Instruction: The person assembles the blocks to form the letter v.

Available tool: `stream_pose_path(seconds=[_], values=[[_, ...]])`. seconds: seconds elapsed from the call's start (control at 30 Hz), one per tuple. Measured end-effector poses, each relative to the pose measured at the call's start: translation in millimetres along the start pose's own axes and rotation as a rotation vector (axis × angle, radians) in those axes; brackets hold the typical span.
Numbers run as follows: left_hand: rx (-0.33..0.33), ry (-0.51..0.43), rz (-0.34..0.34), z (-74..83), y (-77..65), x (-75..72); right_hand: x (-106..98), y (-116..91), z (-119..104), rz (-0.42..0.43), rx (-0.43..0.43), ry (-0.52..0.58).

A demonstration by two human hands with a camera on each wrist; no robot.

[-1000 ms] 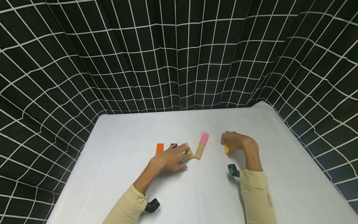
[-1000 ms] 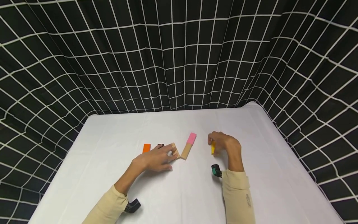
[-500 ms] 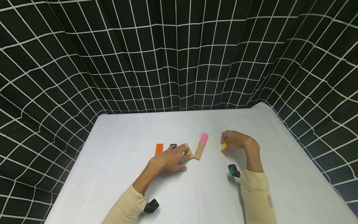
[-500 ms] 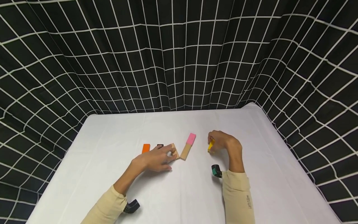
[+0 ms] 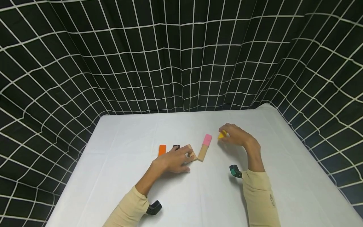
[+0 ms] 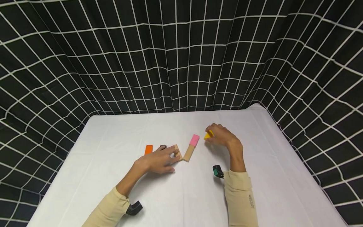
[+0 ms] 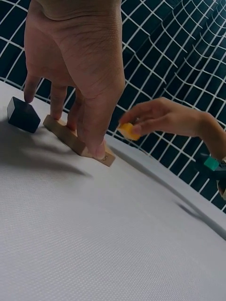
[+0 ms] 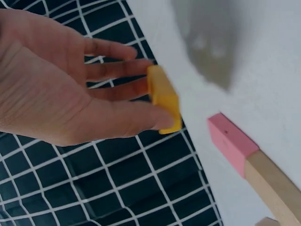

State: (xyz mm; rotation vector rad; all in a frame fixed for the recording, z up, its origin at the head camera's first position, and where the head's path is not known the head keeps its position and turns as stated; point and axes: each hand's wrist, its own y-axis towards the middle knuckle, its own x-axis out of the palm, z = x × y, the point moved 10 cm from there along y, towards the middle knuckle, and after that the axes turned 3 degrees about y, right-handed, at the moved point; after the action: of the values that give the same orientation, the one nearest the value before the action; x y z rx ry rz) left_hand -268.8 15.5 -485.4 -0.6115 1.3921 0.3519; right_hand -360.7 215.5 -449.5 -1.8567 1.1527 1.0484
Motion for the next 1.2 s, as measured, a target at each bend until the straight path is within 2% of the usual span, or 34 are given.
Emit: stream_pose_path(seconds=[0.17, 0.43, 0.63, 0.93, 1.2], values=[[0.013, 0.013, 0.006, 1.3, -0.5, -2.8, -0.4, 11.9, -10.2, 0.103, -0.055, -0.027], [0.010, 0.035, 0.001, 1.5, 2.0, -3.1, 6.0, 26.9, -14.9, 0.214, -0.066, -0.152], [-0.004, 0.040, -0.014, 0.5, 1.3, -0.6, 16.2, 33.4, -13.6, 0.278, -0.059, -0.158], [0.002, 0.044, -0.001, 1.3, 0.3, -1.2, 33.1, 41.3, -11.3, 0.225, -0.026, -0.159], [-0.010, 0.030, -0.007, -1.3, -1.4, -1.7, 23.4, 33.3, -14.3, 0.192, -0.065, -0.107]])
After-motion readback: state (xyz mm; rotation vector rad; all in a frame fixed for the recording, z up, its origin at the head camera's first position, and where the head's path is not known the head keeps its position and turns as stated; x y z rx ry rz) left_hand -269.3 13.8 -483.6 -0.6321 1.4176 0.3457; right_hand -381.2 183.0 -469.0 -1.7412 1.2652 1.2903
